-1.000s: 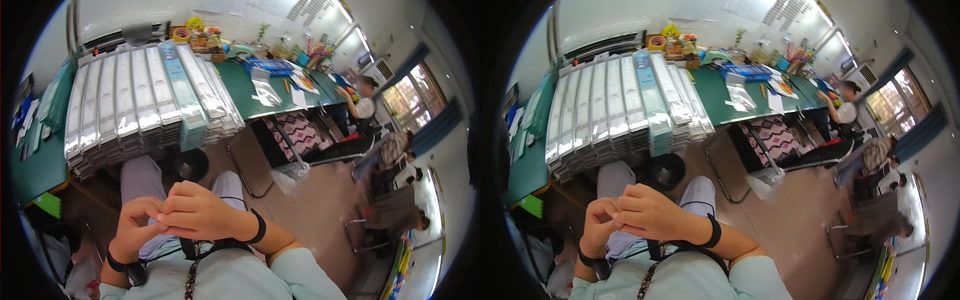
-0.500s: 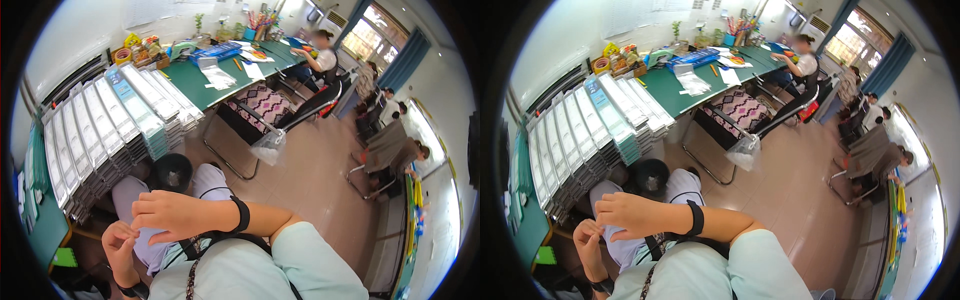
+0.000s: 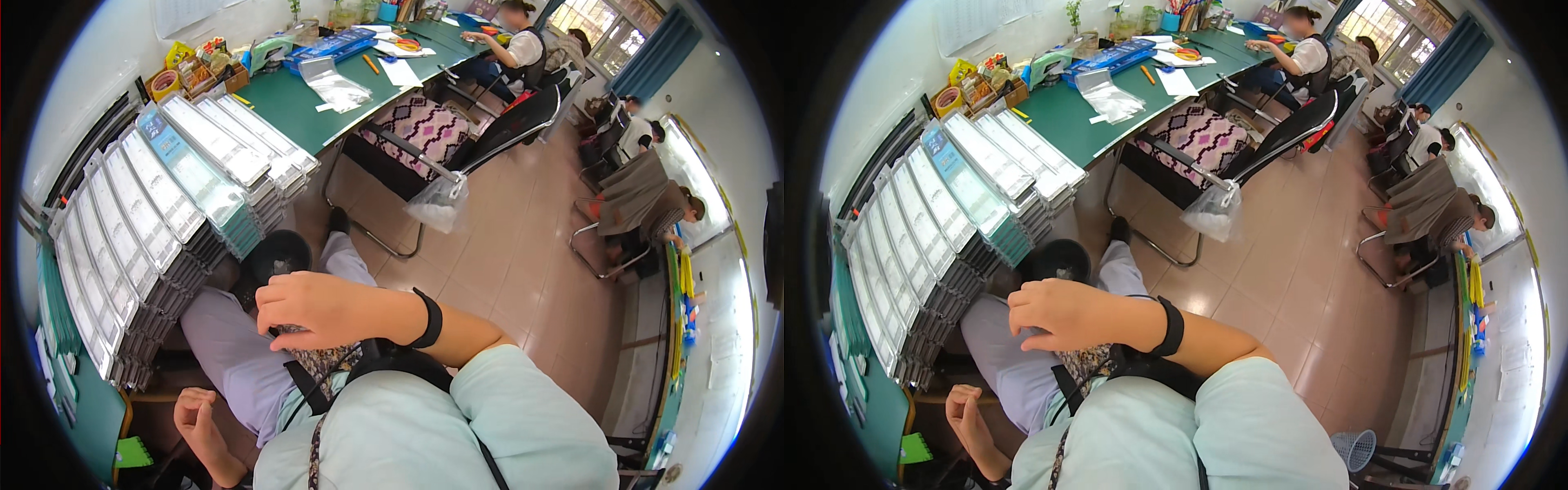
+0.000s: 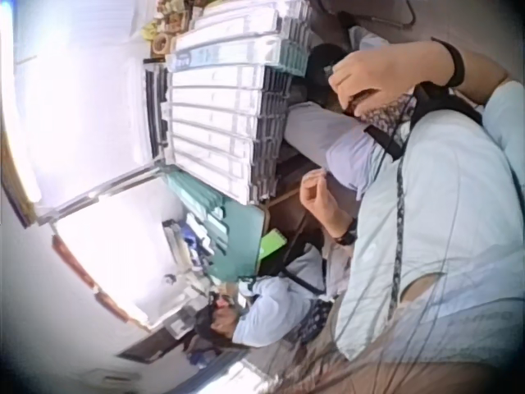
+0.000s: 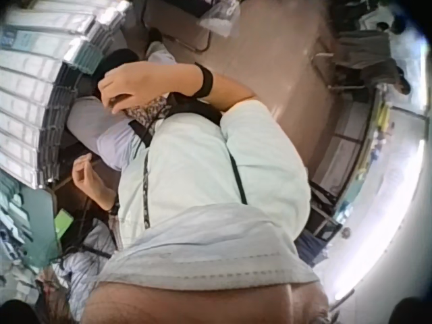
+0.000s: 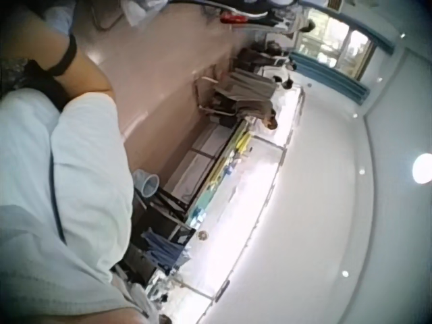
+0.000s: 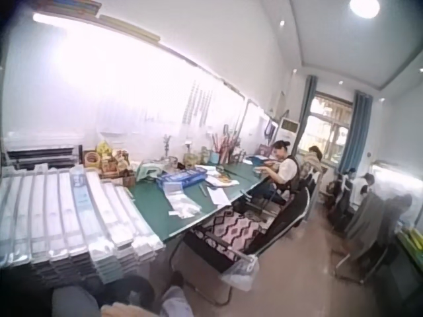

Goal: Assemble and inspect small electronic components at a production workbench.

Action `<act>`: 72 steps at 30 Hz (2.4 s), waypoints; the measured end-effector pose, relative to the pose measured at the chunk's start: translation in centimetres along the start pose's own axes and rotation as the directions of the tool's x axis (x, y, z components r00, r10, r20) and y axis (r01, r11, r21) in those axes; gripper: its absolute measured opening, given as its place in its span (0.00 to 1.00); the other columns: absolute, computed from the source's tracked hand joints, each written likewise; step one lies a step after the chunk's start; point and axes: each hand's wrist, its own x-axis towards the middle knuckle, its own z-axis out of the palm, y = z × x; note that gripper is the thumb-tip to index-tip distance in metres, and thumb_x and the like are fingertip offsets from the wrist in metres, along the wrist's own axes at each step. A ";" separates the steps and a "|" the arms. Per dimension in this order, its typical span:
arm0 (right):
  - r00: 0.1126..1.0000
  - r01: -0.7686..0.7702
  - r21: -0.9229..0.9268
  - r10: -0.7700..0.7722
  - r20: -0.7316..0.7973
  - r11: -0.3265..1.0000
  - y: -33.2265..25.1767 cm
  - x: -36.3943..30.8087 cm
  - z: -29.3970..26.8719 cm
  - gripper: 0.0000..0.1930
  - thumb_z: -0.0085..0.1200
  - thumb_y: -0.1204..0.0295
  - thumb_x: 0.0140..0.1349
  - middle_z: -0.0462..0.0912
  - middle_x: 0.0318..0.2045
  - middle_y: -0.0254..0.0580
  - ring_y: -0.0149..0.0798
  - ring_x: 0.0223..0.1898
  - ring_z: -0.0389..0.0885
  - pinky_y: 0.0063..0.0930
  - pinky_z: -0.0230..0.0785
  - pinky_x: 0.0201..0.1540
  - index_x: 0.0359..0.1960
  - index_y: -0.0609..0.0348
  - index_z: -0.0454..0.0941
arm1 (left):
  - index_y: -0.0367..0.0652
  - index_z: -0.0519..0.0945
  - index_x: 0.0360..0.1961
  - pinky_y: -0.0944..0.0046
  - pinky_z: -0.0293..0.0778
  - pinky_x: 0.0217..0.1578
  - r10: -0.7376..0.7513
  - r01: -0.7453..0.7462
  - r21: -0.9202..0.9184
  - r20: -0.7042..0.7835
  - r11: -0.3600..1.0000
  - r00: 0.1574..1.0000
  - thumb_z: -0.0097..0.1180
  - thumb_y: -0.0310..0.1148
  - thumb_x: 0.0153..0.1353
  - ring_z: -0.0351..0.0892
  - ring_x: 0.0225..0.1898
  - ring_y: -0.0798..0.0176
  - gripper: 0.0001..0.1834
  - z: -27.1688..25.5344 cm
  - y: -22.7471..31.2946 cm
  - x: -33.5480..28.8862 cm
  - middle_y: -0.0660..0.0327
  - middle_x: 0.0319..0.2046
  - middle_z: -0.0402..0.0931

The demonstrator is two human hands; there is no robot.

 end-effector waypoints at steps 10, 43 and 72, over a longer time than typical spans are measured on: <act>0.983 -0.139 -0.093 0.149 0.109 0.986 3.2 -0.6 0.7 0.10 0.57 0.68 0.51 0.73 0.31 0.40 0.45 0.36 0.71 0.34 0.64 0.38 0.33 0.57 0.73 | 0.35 0.73 0.21 0.69 0.65 0.33 -0.123 0.124 0.130 -0.016 0.984 0.992 0.55 0.17 0.46 0.71 0.29 0.65 0.04 1.2 0.2 1.4 0.58 0.26 0.74; 0.902 -0.376 -0.128 0.394 0.179 0.918 5.4 -4.1 3.1 0.11 0.57 0.72 0.50 0.73 0.27 0.43 0.46 0.34 0.72 0.35 0.64 0.36 0.34 0.62 0.72 | 0.36 0.77 0.27 0.67 0.68 0.39 -0.155 0.140 0.137 0.108 0.981 0.982 0.56 0.22 0.51 0.74 0.36 0.65 0.01 1.6 0.7 1.5 0.58 0.31 0.77; 0.963 0.223 0.290 -0.165 -0.212 0.931 -3.3 4.9 3.4 0.15 0.63 0.75 0.49 0.71 0.32 0.41 0.34 0.32 0.67 0.25 0.60 0.36 0.37 0.61 0.71 | 0.39 0.75 0.32 0.54 0.65 0.53 0.467 -0.466 -0.066 0.250 0.882 0.848 0.51 0.23 0.55 0.73 0.42 0.57 0.03 6.7 7.8 5.5 0.53 0.34 0.77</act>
